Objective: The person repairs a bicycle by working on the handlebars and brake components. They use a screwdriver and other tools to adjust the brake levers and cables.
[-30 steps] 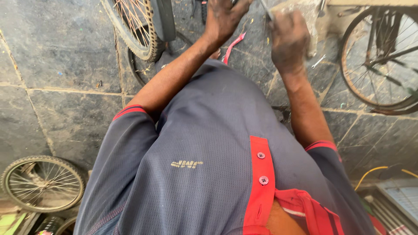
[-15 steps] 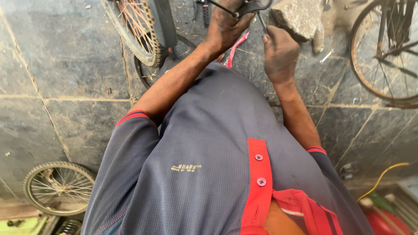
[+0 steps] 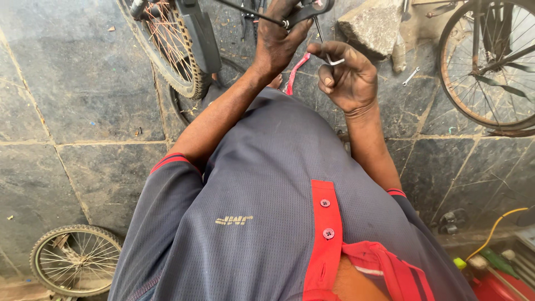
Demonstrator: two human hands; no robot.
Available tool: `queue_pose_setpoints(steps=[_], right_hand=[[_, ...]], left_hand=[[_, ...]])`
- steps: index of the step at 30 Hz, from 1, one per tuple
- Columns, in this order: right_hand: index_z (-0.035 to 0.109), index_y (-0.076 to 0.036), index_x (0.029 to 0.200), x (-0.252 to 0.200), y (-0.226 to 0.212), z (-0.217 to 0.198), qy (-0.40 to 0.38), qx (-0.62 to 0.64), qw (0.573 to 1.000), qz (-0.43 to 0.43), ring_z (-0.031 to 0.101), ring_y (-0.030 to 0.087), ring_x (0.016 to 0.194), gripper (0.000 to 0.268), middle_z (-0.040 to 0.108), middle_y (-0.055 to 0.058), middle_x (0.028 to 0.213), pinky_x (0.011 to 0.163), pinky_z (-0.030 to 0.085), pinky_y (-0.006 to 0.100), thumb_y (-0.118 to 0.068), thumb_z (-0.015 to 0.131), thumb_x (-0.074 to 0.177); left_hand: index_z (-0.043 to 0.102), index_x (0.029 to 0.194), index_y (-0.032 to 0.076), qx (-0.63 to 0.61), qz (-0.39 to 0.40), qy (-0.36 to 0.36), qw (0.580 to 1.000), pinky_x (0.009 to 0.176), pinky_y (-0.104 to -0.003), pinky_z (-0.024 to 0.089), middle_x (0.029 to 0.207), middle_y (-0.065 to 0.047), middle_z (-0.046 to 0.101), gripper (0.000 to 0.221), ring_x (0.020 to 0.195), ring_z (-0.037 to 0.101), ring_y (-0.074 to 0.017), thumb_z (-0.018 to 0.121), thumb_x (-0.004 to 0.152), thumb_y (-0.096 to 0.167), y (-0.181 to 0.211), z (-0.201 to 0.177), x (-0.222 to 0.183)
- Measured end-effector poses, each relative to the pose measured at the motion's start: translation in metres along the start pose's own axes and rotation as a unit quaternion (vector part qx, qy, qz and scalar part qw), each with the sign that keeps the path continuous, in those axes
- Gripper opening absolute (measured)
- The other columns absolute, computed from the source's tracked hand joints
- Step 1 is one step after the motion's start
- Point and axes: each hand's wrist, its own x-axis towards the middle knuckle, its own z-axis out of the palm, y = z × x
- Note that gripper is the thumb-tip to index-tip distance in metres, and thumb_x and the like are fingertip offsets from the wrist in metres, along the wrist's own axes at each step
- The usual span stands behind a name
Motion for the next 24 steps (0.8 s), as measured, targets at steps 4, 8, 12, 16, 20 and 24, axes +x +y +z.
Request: queue_pose_setpoints(steps=[4,8,12,16,20,24], right_hand=[[0.061,0.006,0.138,-0.002,0.009,-0.008,-0.068,0.042,0.997,-0.013,0.075,0.016,0.088,0.044,0.068,0.023,0.135,0.071,0.062,0.025,-0.02,0.066,0.104],[0.064,0.011,0.131,-0.012,0.008,-0.004,0.078,-0.462,0.881,-0.071,0.069,0.021,0.092,0.034,0.065,0.025,0.131,0.08,0.062,0.033,-0.004,0.073,0.102],[0.063,0.007,0.128,-0.004,0.024,0.014,0.064,-0.662,0.726,-0.178,0.07,0.025,0.1,0.033,0.063,0.023,0.126,0.083,0.066,0.032,-0.005,0.072,0.099],[0.061,0.004,0.131,-0.002,0.028,0.021,0.122,-0.291,0.938,-0.143,0.072,0.022,0.095,0.027,0.071,0.017,0.121,0.084,0.063,0.035,-0.008,0.065,0.107],[0.054,-0.004,0.142,-0.003,0.025,0.017,0.086,-0.067,0.991,-0.08,0.072,0.024,0.095,0.039,0.071,0.011,0.099,0.087,0.06,0.039,-0.009,0.064,0.104],[0.062,0.002,0.135,-0.003,0.019,0.003,0.022,0.03,0.999,0.011,0.073,0.026,0.099,0.035,0.073,0.01,0.089,0.099,0.057,0.044,-0.022,0.059,0.109]], left_hand=[[0.061,0.129,0.008,-0.013,0.069,-0.012,0.997,0.086,-0.035,0.062,0.108,-0.007,0.068,0.036,0.099,0.072,-0.0191,0.08,0.098,0.01,-0.003,-0.002,0.0],[0.061,0.129,0.007,0.028,0.065,-0.007,0.997,0.077,-0.033,0.061,0.102,-0.006,0.066,0.036,0.09,0.07,-0.0175,0.078,0.098,0.009,-0.009,-0.001,0.002],[0.063,0.12,0.01,0.047,0.004,-0.018,0.999,0.074,-0.033,0.06,0.1,-0.005,0.067,0.024,0.086,0.072,-0.0162,0.077,0.101,0.009,-0.007,-0.002,0.002],[0.06,0.129,0.009,0.031,0.061,0.013,0.998,0.08,-0.034,0.06,0.108,-0.007,0.067,0.037,0.095,0.071,-0.0193,0.077,0.097,0.004,0.005,-0.003,0.002],[0.058,0.133,0.01,0.003,0.076,0.021,0.997,0.087,-0.035,0.06,0.116,-0.008,0.066,0.043,0.104,0.071,-0.0214,0.079,0.095,0.003,0.018,-0.003,0.0],[0.055,0.141,0.013,0.02,0.094,-0.037,0.995,0.095,-0.035,0.061,0.123,-0.006,0.064,0.049,0.112,0.069,-0.0225,0.079,0.1,0.004,0.023,-0.007,0.0]])
